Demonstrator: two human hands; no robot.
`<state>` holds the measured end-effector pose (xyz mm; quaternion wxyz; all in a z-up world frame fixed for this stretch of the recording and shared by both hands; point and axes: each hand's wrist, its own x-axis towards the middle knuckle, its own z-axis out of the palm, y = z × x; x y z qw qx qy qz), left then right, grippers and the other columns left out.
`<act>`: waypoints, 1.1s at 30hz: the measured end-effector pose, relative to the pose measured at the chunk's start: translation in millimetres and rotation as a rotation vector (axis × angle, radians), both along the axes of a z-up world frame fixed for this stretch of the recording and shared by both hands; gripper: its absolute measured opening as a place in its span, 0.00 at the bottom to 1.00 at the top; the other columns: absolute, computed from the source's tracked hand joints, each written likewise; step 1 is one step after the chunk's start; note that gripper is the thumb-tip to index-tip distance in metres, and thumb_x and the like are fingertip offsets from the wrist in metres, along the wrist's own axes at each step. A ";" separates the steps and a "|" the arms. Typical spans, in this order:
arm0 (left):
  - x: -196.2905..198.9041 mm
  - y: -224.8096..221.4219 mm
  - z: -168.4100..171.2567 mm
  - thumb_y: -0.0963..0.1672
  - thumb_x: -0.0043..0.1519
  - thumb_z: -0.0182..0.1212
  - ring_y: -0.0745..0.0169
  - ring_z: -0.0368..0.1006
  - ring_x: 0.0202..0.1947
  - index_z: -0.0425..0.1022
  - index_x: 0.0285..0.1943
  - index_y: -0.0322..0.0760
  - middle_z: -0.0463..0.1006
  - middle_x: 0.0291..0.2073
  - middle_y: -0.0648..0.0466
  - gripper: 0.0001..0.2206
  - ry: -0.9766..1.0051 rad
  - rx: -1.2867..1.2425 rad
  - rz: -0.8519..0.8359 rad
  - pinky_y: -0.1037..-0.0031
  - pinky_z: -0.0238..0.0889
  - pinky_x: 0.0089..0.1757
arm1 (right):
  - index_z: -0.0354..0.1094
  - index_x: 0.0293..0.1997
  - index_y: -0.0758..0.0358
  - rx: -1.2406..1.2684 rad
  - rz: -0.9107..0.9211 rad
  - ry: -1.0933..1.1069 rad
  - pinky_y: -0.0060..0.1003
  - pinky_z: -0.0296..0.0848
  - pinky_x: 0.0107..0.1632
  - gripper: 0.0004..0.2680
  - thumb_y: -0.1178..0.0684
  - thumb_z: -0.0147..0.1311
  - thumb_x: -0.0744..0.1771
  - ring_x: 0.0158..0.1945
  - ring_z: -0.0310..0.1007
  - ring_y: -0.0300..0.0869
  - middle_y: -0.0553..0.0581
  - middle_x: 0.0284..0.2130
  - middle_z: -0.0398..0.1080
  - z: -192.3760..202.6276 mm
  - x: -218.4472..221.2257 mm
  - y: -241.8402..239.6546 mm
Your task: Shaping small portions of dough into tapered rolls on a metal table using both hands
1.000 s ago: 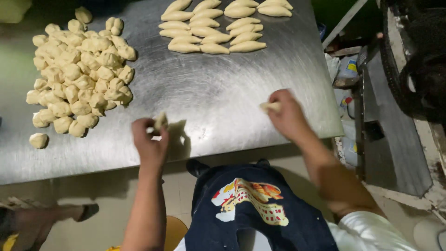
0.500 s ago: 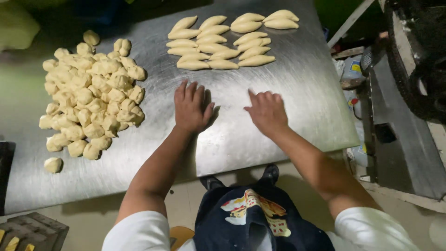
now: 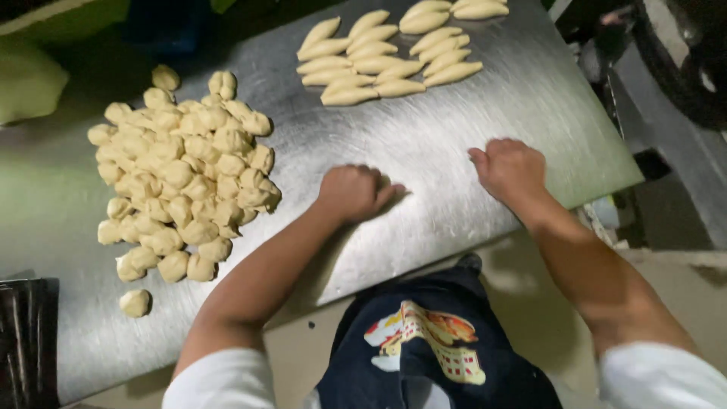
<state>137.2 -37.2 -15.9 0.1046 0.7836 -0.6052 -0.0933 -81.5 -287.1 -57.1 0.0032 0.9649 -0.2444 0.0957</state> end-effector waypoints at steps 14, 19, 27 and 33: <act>-129.7 74.6 -28.8 0.56 0.67 0.51 0.17 0.45 0.73 0.54 0.75 0.18 0.53 0.72 0.22 0.39 0.040 -0.129 0.179 0.40 0.46 0.64 | 0.57 0.68 0.83 0.127 0.306 -0.331 0.67 0.51 0.69 0.24 0.48 0.47 0.69 0.70 0.53 0.76 0.86 0.64 0.58 -28.6 -85.0 81.3; -94.4 24.8 -22.7 0.52 0.70 0.44 0.15 0.57 0.66 0.63 0.74 0.36 0.64 0.68 0.32 0.27 -0.114 -0.141 0.251 0.43 0.61 0.54 | 0.50 0.73 0.73 0.215 0.234 0.199 0.68 0.32 0.73 0.37 0.25 0.45 0.66 0.78 0.37 0.69 0.80 0.72 0.47 20.2 -43.5 44.7; 67.0 -65.3 -87.5 0.56 0.72 0.44 0.21 0.23 0.77 0.35 0.84 0.31 0.32 0.80 0.32 0.39 -0.270 -0.390 0.833 0.31 0.25 0.67 | 0.41 0.80 0.64 0.122 0.407 -0.188 0.75 0.29 0.69 0.38 0.23 0.48 0.68 0.78 0.29 0.72 0.82 0.75 0.35 -3.1 106.5 -71.8; 18.9 -55.0 -82.4 0.54 0.73 0.49 0.21 0.28 0.77 0.43 0.83 0.32 0.37 0.79 0.33 0.35 -0.255 -0.397 0.741 0.30 0.32 0.66 | 0.39 0.81 0.65 0.147 0.431 -0.269 0.74 0.23 0.70 0.37 0.30 0.56 0.69 0.78 0.27 0.69 0.77 0.76 0.34 3.5 93.1 -73.5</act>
